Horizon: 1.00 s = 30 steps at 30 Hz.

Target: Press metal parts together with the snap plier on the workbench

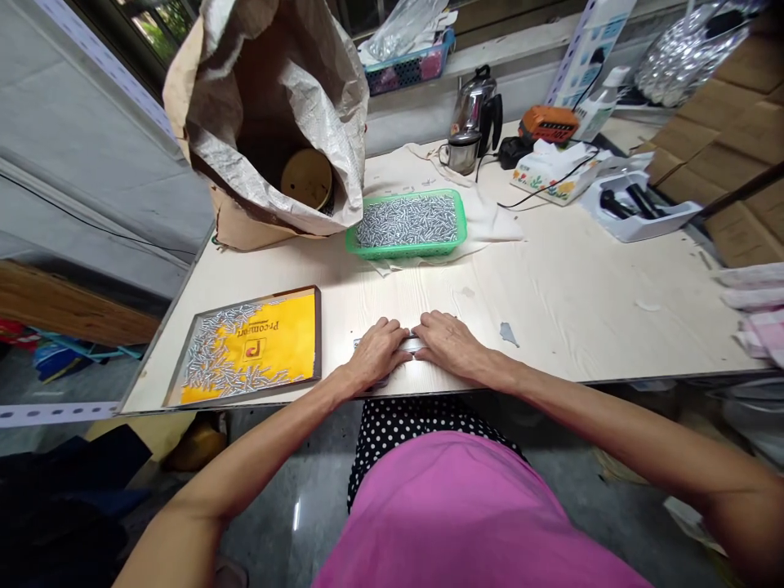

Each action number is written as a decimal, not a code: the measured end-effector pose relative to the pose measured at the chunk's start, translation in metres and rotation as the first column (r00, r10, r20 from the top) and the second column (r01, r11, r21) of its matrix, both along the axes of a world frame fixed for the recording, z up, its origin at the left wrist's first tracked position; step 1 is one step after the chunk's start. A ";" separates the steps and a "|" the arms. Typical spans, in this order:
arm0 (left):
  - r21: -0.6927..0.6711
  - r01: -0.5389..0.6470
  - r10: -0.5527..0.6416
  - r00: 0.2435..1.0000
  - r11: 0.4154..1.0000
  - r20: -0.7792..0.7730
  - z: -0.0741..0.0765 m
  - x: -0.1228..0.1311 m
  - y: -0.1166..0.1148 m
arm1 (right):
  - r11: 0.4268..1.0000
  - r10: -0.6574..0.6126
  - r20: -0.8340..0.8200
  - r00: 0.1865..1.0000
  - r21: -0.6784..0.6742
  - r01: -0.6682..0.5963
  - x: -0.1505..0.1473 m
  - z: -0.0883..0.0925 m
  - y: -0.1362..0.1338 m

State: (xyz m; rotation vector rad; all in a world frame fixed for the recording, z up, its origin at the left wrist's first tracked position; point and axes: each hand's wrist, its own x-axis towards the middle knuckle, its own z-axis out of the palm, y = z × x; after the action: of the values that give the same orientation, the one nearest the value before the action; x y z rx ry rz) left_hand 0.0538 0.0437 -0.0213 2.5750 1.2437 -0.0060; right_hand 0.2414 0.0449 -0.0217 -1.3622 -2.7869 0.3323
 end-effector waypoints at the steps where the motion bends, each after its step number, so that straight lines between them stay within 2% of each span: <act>1: 0.004 -0.010 0.010 1.000 1.000 0.011 -0.001 0.001 -0.001 | 1.000 0.004 -0.001 1.000 -0.004 -0.004 -0.001 -0.002 0.002; 7: 0.030 -0.062 0.061 0.997 0.998 0.053 -0.008 0.004 -0.002 | 1.000 0.031 0.012 0.999 -0.005 -0.031 -0.008 -0.012 0.008; 12: 0.060 -0.094 0.093 0.995 0.994 0.021 -0.008 0.003 -0.004 | 0.999 0.021 -0.032 0.999 0.032 -0.020 -0.003 -0.006 0.010; 16: 0.128 -0.159 0.144 0.982 0.979 0.123 -0.017 0.001 -0.023 | 0.992 0.129 -0.080 0.988 0.013 -0.129 0.012 -0.004 0.025; 19: 0.182 -0.158 0.115 0.968 0.971 0.225 -0.026 0.005 -0.049 | 0.980 0.193 -0.119 0.974 -0.034 -0.198 0.019 -0.009 0.038; 24: 0.130 -0.143 0.100 0.952 0.981 0.290 -0.034 0.015 -0.085 | 0.996 0.082 -0.127 0.989 0.031 -0.079 0.009 -0.018 0.048; 30: 0.040 -0.134 0.111 0.931 0.990 0.349 -0.031 0.017 -0.088 | 0.985 0.033 -0.028 0.999 0.168 -0.027 -0.015 -0.007 0.065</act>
State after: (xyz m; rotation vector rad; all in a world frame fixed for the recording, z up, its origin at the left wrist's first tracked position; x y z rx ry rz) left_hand 0.0710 -0.0443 -0.0526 2.4045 1.2786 0.4983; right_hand 0.2260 0.1098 -0.0291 -1.2684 -2.7407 0.1147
